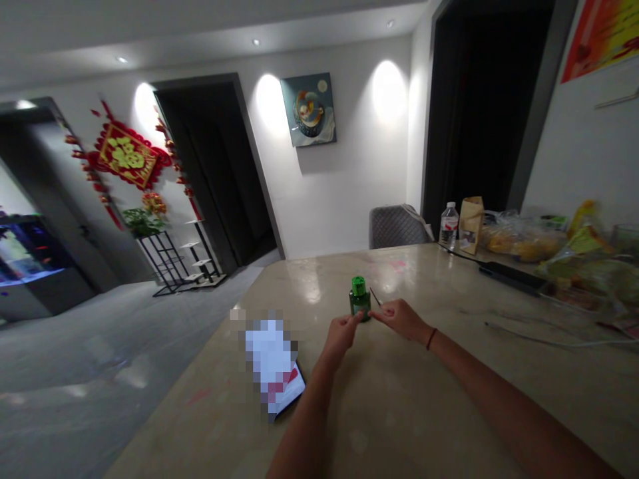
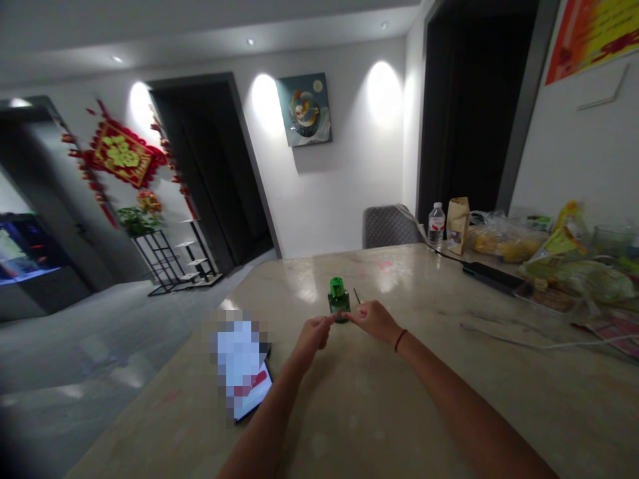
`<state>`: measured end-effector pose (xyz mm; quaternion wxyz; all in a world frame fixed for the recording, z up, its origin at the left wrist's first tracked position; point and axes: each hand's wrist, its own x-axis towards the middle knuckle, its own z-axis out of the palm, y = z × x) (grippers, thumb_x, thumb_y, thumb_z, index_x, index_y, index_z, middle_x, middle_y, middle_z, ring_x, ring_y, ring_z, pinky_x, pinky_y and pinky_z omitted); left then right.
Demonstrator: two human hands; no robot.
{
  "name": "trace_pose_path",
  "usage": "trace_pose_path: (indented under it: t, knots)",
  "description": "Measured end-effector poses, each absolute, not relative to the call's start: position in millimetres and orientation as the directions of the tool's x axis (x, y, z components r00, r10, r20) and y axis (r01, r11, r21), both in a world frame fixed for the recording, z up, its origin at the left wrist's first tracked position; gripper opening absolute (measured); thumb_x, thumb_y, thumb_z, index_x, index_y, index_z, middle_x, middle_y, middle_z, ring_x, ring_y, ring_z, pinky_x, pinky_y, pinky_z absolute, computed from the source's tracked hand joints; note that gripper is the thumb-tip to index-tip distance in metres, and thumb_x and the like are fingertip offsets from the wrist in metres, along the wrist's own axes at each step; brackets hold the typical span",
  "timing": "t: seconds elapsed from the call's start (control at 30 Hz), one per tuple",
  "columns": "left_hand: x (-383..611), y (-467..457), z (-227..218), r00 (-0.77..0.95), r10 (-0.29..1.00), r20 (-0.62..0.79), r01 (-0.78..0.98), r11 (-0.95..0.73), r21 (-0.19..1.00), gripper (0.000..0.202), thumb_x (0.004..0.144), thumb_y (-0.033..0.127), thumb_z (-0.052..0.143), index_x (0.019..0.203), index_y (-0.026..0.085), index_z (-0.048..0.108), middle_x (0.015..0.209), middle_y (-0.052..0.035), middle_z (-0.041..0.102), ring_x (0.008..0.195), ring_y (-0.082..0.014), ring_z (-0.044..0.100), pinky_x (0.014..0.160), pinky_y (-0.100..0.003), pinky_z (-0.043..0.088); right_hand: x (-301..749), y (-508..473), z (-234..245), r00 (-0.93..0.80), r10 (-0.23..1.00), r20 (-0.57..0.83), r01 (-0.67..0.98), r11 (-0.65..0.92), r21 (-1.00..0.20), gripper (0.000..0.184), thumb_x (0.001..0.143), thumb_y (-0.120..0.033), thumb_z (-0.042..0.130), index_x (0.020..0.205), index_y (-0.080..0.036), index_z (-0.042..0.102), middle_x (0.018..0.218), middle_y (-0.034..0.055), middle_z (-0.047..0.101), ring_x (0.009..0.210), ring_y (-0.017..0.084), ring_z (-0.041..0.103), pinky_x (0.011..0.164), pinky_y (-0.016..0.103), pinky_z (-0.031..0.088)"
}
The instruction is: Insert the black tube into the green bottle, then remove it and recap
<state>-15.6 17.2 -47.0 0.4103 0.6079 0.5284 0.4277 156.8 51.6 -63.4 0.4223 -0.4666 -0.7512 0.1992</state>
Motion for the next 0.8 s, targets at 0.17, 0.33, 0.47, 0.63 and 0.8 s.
trace_pose_path:
  t: [0.17, 0.33, 0.47, 0.63, 0.8]
  knots:
    - [-26, 19, -42, 0.588, 0.786, -0.190, -0.225, 0.385, 0.895, 0.057, 0.069, 0.072, 0.026, 0.050, 0.020, 0.014, 0.041, 0.0099, 0.010, 0.036, -0.0033, 0.008, 0.036, -0.017, 0.008, 146, 40, -49, -0.473, 0.879, 0.062, -0.046, 0.045, -0.998, 0.058, 0.065, -0.074, 0.034, 0.047, -0.022, 0.016, 0.039, -0.0094, 0.014, 0.035, 0.004, 0.011, 0.036, 0.021, 0.010]
    - [-34, 20, -53, 0.687, 0.692, -0.221, -0.305, 0.551, 0.777, 0.061, 0.067, 0.077, 0.016, 0.047, 0.019, 0.013, 0.040, 0.0089, 0.010, 0.035, -0.0028, 0.008, 0.035, -0.015, 0.006, 144, 31, -50, -0.762, 0.632, -0.139, -0.211, -0.445, -0.870, 0.061, 0.063, -0.080, 0.001, 0.047, -0.022, 0.012, 0.034, -0.0089, 0.014, 0.030, 0.005, 0.011, 0.030, 0.018, 0.013]
    - [-41, 21, -60, 0.681, 0.696, -0.226, -0.348, 0.580, 0.737, 0.064, 0.062, 0.081, 0.014, 0.046, 0.019, 0.013, 0.039, 0.0088, 0.009, 0.035, -0.0025, 0.007, 0.034, -0.014, 0.005, 141, 31, -62, -0.787, 0.501, -0.360, 0.014, -0.568, -0.823, 0.060, 0.065, -0.079, 0.003, 0.048, -0.022, 0.014, 0.034, -0.0091, 0.017, 0.029, 0.004, 0.007, 0.027, 0.017, 0.008]
    - [-42, 21, -61, 0.622, 0.746, -0.237, -0.316, 0.516, 0.796, 0.064, 0.061, 0.081, 0.014, 0.046, 0.019, 0.013, 0.039, 0.0089, 0.010, 0.035, -0.0026, 0.007, 0.034, -0.015, 0.008, 138, 31, -65, -0.780, 0.506, -0.369, 0.062, -0.523, -0.850, 0.060, 0.068, -0.076, 0.004, 0.047, -0.022, 0.014, 0.033, -0.0091, 0.017, 0.028, 0.004, 0.007, 0.027, 0.017, 0.006]
    - [-32, 26, -60, 0.149, 0.974, -0.168, -0.102, 0.184, 0.978, 0.056, 0.072, 0.071, 0.013, 0.047, 0.021, 0.016, 0.040, 0.0077, 0.015, 0.034, -0.0052, 0.015, 0.036, -0.020, 0.015, 135, 36, -67, -0.664, 0.699, -0.264, -0.073, -0.413, -0.908, 0.057, 0.073, -0.072, 0.013, 0.048, -0.021, 0.015, 0.035, -0.0095, 0.017, 0.030, 0.004, 0.009, 0.029, 0.017, 0.007]
